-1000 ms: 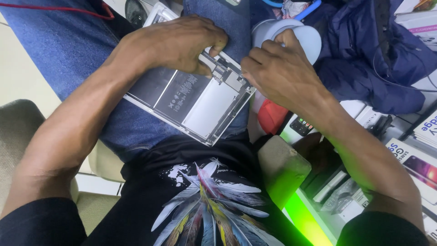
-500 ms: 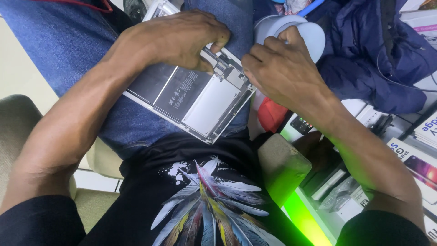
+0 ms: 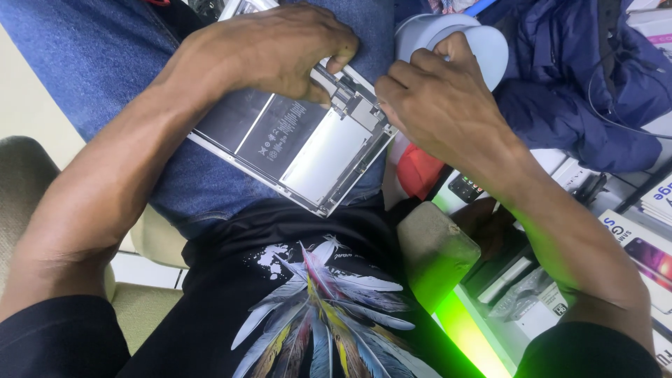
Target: Repairing a tablet by unscrewing internal components and manipulating parts
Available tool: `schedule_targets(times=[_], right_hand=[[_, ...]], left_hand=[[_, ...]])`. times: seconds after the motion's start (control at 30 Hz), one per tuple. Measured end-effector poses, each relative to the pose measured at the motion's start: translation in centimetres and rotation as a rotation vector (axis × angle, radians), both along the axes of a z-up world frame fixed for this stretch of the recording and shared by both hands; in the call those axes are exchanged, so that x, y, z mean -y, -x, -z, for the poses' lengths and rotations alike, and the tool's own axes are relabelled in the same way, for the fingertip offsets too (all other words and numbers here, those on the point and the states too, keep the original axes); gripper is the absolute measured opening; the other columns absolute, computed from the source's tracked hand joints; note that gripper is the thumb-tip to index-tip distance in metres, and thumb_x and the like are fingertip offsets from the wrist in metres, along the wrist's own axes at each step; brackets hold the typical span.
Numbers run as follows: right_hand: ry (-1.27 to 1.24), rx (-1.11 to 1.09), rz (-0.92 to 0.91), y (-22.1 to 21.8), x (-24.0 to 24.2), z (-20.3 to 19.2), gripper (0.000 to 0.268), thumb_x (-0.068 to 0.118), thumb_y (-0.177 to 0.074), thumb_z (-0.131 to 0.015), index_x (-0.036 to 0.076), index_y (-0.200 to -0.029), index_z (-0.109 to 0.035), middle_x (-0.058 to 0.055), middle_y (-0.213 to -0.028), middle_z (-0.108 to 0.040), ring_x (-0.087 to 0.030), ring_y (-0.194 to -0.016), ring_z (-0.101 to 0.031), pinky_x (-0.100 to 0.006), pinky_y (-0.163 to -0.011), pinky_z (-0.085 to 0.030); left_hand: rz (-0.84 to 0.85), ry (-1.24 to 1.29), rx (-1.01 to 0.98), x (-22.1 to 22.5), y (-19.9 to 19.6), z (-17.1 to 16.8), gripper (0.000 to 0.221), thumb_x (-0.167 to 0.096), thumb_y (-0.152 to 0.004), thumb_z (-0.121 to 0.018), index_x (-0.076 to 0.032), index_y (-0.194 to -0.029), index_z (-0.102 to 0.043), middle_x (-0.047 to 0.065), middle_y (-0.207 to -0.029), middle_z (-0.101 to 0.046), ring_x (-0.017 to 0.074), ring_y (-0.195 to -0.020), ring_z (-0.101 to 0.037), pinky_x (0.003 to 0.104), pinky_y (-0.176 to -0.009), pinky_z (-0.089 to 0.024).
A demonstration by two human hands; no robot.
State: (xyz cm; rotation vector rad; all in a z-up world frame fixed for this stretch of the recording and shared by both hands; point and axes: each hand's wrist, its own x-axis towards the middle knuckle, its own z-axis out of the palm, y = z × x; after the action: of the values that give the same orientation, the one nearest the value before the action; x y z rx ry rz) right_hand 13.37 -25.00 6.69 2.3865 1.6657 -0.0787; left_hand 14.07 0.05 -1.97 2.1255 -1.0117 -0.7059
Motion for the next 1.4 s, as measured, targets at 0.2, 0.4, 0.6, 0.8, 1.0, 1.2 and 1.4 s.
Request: schedule_targets(times=[0.2,0.4,0.6,0.8,1.0,1.2,1.4], right_hand=[[-0.006,-0.005,-0.015,0.1,0.1,-0.3,0.029,0.02,-0.108,-0.071,0.021,-0.083,-0.057,0.005,-0.074,-0.053,-0.018,-0.076,-0.059,-0.034,-0.082,-0.039],[-0.022,-0.048,0.025,0.0,0.5,0.2,0.024,0.024,-0.106,-0.072,0.021,-0.087,-0.058,0.004,-0.079,-0.053,-0.018,-0.078,-0.057,-0.035,-0.083,-0.038],[0.016,-0.003,0.007,0.1,0.3,0.1,0.024,0.027,-0.107,-0.07,0.022,-0.086,-0.058,0.005,-0.078,-0.054,-0.018,-0.078,-0.059,-0.034,-0.085,-0.04],[-0.017,-0.058,0.032,0.1,0.3,0.1,0.025,0.017,-0.105,-0.07,0.019,-0.084,-0.058,0.003,-0.075,-0.051,-0.019,-0.076,-0.056,-0.034,-0.083,-0.038],[0.003,-0.002,0.027,0.3,0.2,0.1,0.027,0.019,-0.106,-0.07,0.021,-0.083,-0.057,0.005,-0.076,-0.052,-0.017,-0.076,-0.056,-0.034,-0.082,-0.038],[-0.01,-0.049,0.025,0.2,0.2,0.1,0.027,0.016,-0.105,-0.071,0.02,-0.082,-0.057,0.003,-0.075,-0.051,-0.019,-0.075,-0.056,-0.034,-0.08,-0.037],[-0.034,-0.031,0.035,0.4,0.3,0.1,0.027,0.019,-0.105,-0.074,0.02,-0.084,-0.057,0.003,-0.077,-0.052,-0.019,-0.077,-0.057,-0.035,-0.08,-0.037]], left_hand=[[-0.002,0.067,0.02,-0.1,0.0,0.2,0.044,-0.037,-0.081,-0.087,-0.012,-0.09,-0.053,0.012,-0.092,-0.065,0.0367,-0.093,-0.061,0.046,-0.082,-0.044],[0.004,0.039,-0.003,-0.1,0.0,0.2,0.042,-0.034,-0.079,-0.086,-0.011,-0.091,-0.052,0.011,-0.097,-0.064,0.0352,-0.101,-0.06,0.046,-0.087,-0.043],[-0.005,0.009,-0.033,-0.1,0.0,-0.5,0.042,-0.034,-0.081,-0.087,-0.011,-0.09,-0.052,0.012,-0.099,-0.064,0.0352,-0.098,-0.061,0.047,-0.084,-0.044],[-0.005,-0.016,-0.058,-0.1,0.0,-0.8,0.041,-0.033,-0.082,-0.087,-0.012,-0.091,-0.053,0.01,-0.102,-0.064,0.0328,-0.104,-0.06,0.046,-0.089,-0.044],[-0.009,0.0,-0.049,-0.1,0.1,-0.7,0.04,-0.032,-0.081,-0.087,-0.011,-0.091,-0.054,0.011,-0.103,-0.064,0.0337,-0.103,-0.06,0.046,-0.086,-0.044],[-0.01,-0.017,-0.063,-0.1,0.1,-0.8,0.041,-0.033,-0.081,-0.087,-0.011,-0.091,-0.054,0.011,-0.101,-0.064,0.0335,-0.103,-0.06,0.046,-0.086,-0.044],[-0.031,-0.069,-0.088,0.0,0.3,-1.9,0.041,-0.033,-0.083,-0.087,-0.009,-0.096,-0.057,0.013,-0.109,-0.064,0.0365,-0.107,-0.06,0.05,-0.087,-0.046]])
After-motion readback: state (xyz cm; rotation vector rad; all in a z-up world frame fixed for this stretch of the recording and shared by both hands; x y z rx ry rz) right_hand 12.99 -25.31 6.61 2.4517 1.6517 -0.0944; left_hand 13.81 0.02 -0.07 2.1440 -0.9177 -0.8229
